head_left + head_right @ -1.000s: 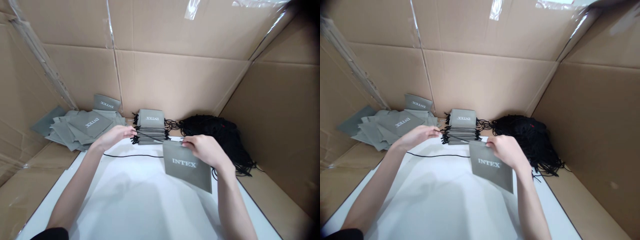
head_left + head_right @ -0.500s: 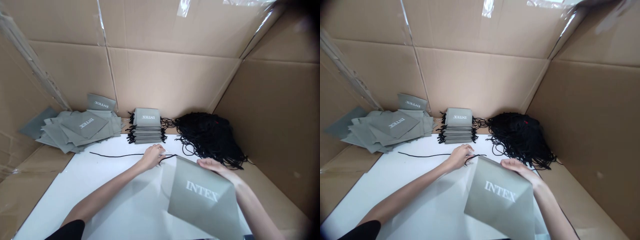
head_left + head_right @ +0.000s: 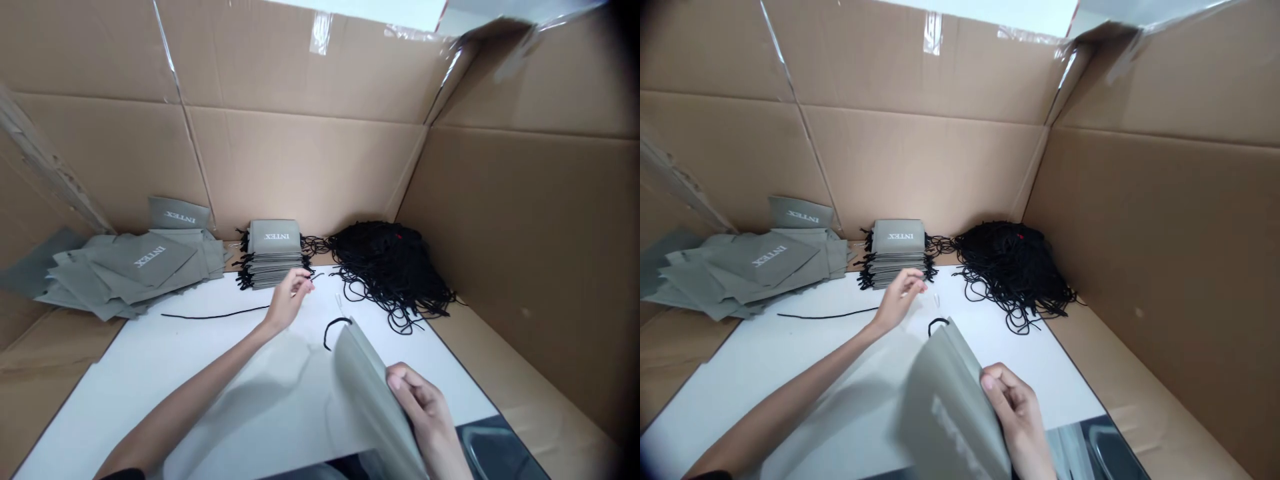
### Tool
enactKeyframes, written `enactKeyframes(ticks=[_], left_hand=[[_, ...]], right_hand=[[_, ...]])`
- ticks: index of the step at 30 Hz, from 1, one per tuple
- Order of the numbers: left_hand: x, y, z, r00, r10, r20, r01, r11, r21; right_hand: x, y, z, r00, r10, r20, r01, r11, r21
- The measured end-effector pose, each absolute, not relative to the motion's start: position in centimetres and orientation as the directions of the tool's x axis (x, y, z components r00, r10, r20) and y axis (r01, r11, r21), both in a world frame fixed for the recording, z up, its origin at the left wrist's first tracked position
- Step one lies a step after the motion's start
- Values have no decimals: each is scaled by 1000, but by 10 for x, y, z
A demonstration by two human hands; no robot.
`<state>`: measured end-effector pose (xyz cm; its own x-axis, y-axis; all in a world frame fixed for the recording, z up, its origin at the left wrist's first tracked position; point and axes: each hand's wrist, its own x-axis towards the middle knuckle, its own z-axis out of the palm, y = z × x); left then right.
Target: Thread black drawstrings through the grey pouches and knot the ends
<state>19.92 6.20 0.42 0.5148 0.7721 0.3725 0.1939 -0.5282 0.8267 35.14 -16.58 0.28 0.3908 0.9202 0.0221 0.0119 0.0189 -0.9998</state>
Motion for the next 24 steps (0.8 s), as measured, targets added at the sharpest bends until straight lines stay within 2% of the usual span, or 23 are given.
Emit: enactKeyframes(ticks=[4,6,9,12,17,24], left_hand=[[152,17,76,357,759,544,52,-598,800],[130,-12,106,317,654,686,36,-732,681],[108,-49,130,296,463,835,205,-885,418],[101,-70,127,255,432,865,326,-881,344],[105,-89,104,215,418,883,342,-879,333],[107,-106,94,183,409,894,387,-866,317]], right_hand=[[335,-172,9,460,847,266,340,109,-934],[330,-175,8,408,820,402,480,182,-858],[322,-179,7,325,760,563,606,290,-741],[315,-188,9,269,682,680,693,353,-628],[304,-205,13,202,643,739,734,400,-549],[294,-220,10,248,665,704,718,362,-595]])
